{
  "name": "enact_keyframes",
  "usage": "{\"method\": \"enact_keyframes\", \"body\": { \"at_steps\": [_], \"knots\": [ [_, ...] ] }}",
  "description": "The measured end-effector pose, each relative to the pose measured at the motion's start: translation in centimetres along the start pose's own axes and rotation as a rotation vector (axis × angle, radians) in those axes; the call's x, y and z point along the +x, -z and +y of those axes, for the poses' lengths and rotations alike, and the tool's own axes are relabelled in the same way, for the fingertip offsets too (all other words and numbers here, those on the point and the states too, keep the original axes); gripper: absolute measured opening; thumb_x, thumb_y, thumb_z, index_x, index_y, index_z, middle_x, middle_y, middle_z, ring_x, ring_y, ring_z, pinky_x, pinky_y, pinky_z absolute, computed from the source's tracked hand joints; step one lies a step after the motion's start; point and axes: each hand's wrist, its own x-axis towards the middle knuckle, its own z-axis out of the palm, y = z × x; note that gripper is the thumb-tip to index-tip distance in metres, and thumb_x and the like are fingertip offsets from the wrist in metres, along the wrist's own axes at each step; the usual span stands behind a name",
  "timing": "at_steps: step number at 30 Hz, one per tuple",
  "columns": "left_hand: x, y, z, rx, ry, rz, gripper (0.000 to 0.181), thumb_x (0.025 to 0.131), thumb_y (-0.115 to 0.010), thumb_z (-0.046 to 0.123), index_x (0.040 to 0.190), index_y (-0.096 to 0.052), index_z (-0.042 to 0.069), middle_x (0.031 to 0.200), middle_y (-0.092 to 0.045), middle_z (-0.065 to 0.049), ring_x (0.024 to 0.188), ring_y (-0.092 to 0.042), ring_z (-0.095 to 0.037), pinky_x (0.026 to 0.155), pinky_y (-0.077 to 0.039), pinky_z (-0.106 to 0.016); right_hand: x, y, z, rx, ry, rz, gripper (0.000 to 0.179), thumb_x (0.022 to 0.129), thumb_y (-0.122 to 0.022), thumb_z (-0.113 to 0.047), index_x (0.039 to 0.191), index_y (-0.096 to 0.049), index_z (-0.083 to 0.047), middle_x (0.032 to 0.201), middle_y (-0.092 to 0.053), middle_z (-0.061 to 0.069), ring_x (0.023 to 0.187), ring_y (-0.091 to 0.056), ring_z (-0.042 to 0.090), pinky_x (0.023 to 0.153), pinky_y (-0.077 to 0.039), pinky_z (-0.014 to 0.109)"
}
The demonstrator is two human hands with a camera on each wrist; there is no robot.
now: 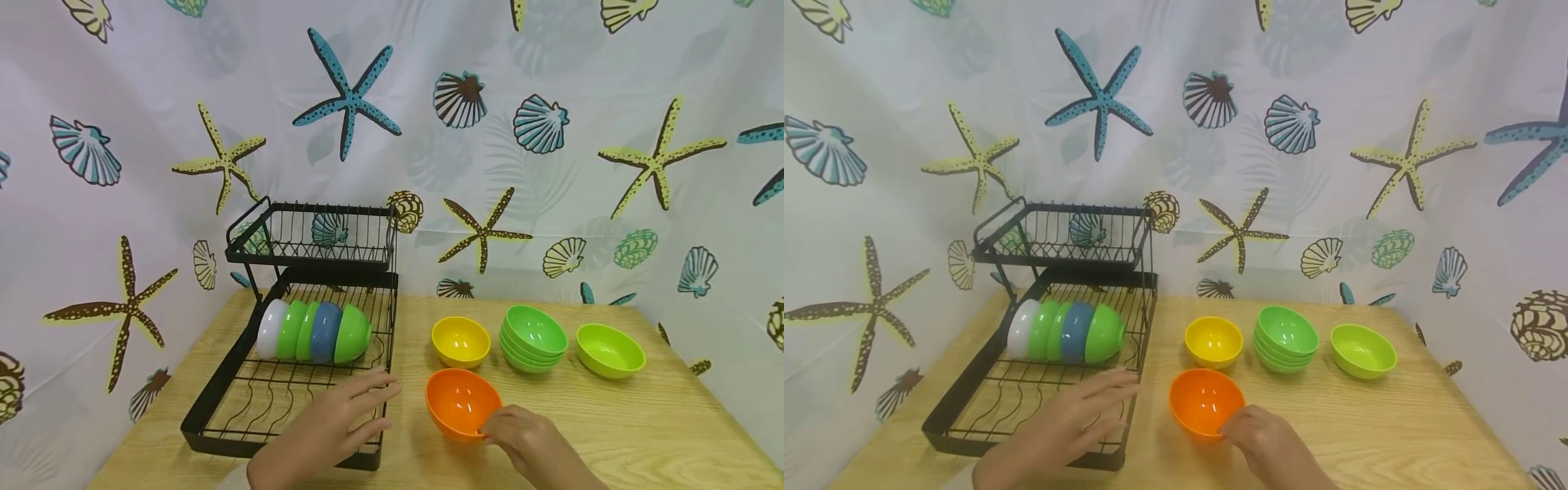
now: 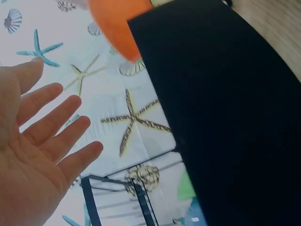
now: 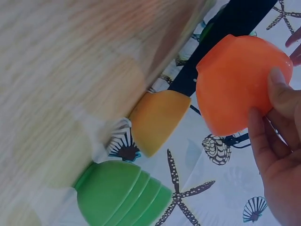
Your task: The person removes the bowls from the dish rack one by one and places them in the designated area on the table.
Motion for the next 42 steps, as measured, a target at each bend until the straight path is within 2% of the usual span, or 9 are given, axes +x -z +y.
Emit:
{"method": "enact_keyframes", "body": {
  "at_steps": [2, 4, 8, 13, 18, 25, 30, 36, 42],
  "knots": [
    [-0.2, 0.0, -0.5, 0.007, 0.039, -0.005, 0.045, 0.096, -0.056, 0.039, 0.138, -0.053, 0.024, 0.143, -0.047, 0.007, 0.133, -0.044, -0.016, 0.1, -0.047, -0.033, -0.1, 0.0, 0.3, -0.005, -0.039, -0.028, 0.013, 0.077, -0.077, -0.008, 0.087, -0.073, -0.015, 0.087, -0.069, -0.009, 0.079, -0.064, 0.007, 0.075, -0.05, 0.008],
    [-0.4, 0.1, -0.9, 0.005, 0.089, -0.02, 0.045, 0.096, -0.057, 0.039, 0.138, -0.053, 0.025, 0.144, -0.045, 0.009, 0.133, -0.044, -0.015, 0.1, -0.047, -0.034, 0.0, 0.0, 0.7, -0.008, -0.063, -0.057, 0.031, 0.066, -0.08, 0.005, 0.088, -0.074, -0.016, 0.087, -0.069, -0.009, 0.079, -0.064, 0.006, 0.074, -0.052, 0.011],
    [-1.0, 0.2, -1.7, 0.016, 0.147, -0.018, 0.046, 0.093, -0.063, 0.033, 0.137, -0.055, 0.024, 0.143, -0.048, 0.007, 0.131, -0.047, -0.018, 0.098, -0.049, -0.038, 0.0, -0.1, 1.3, -0.01, -0.103, -0.109, 0.032, 0.068, -0.079, 0.006, 0.09, -0.075, -0.017, 0.088, -0.07, -0.01, 0.08, -0.065, 0.006, 0.071, -0.056, 0.019],
    [-1.2, 0.3, -2.2, 0.035, 0.181, -0.012, 0.046, 0.092, -0.065, 0.033, 0.136, -0.055, 0.026, 0.141, -0.05, 0.005, 0.131, -0.047, -0.022, 0.098, -0.049, -0.041, -0.3, -0.4, 1.8, -0.016, -0.135, -0.152, 0.025, 0.071, -0.078, 0.001, 0.089, -0.075, -0.016, 0.086, -0.071, -0.009, 0.078, -0.065, 0.005, 0.069, -0.057, 0.022],
    [-1.5, 0.5, -2.4, 0.018, 0.187, -0.015, 0.046, 0.093, -0.063, 0.035, 0.137, -0.054, 0.026, 0.141, -0.049, 0.006, 0.132, -0.045, -0.021, 0.099, -0.048, -0.041, -0.6, -1.0, 2.2, -0.031, -0.135, -0.179, 0.022, 0.071, -0.078, 0.001, 0.086, -0.076, -0.015, 0.084, -0.071, -0.008, 0.076, -0.065, 0.004, 0.068, -0.056, 0.021],
    [-1.5, 0.7, -2.7, 0.024, 0.18, -0.024, 0.045, 0.095, -0.058, 0.039, 0.137, -0.054, 0.024, 0.141, -0.049, 0.005, 0.132, -0.045, -0.023, 0.099, -0.048, -0.044, -0.4, -1.0, 2.1, -0.06, -0.214, -0.255, 0.02, 0.074, -0.077, -0.001, 0.087, -0.077, -0.016, 0.086, -0.072, -0.009, 0.08, -0.066, 0.006, 0.07, -0.057, 0.026],
    [-1.5, 0.7, -3.0, 0.019, 0.163, -0.024, 0.046, 0.094, -0.061, 0.035, 0.137, -0.055, 0.02, 0.141, -0.049, 0.001, 0.131, -0.046, -0.025, 0.099, -0.048, -0.044, -0.3, -1.0, 1.9, -0.11, -0.235, -0.297, 0.017, 0.077, -0.077, -0.009, 0.091, -0.077, -0.018, 0.09, -0.071, -0.012, 0.083, -0.066, 0.007, 0.073, -0.058, 0.03],
    [-0.6, 1.1, -3.5, 0.062, 0.133, 0.007, 0.048, 0.09, -0.068, 0.028, 0.135, -0.057, 0.014, 0.137, -0.053, -0.005, 0.124, -0.052, -0.024, 0.095, -0.051, -0.041, -0.4, -0.5, 1.2, -0.135, -0.237, -0.273, 0.02, 0.081, -0.076, -0.023, 0.1, -0.074, -0.016, 0.1, -0.07, -0.008, 0.091, -0.067, 0.013, 0.078, -0.058, 0.034],
    [1.1, 1.7, -3.8, 0.037, 0.184, 0.059, 0.046, 0.091, -0.068, 0.026, 0.132, -0.058, 0.01, 0.136, -0.053, -0.007, 0.123, -0.054, -0.026, 0.095, -0.051, -0.04, -0.3, 0.8, 0.2, -0.165, -0.291, -0.195, 0.034, 0.08, -0.078, -0.027, 0.111, -0.071, -0.016, 0.113, -0.068, -0.003, 0.105, -0.064, 0.02, 0.084, -0.056, 0.039]
  ]
}}
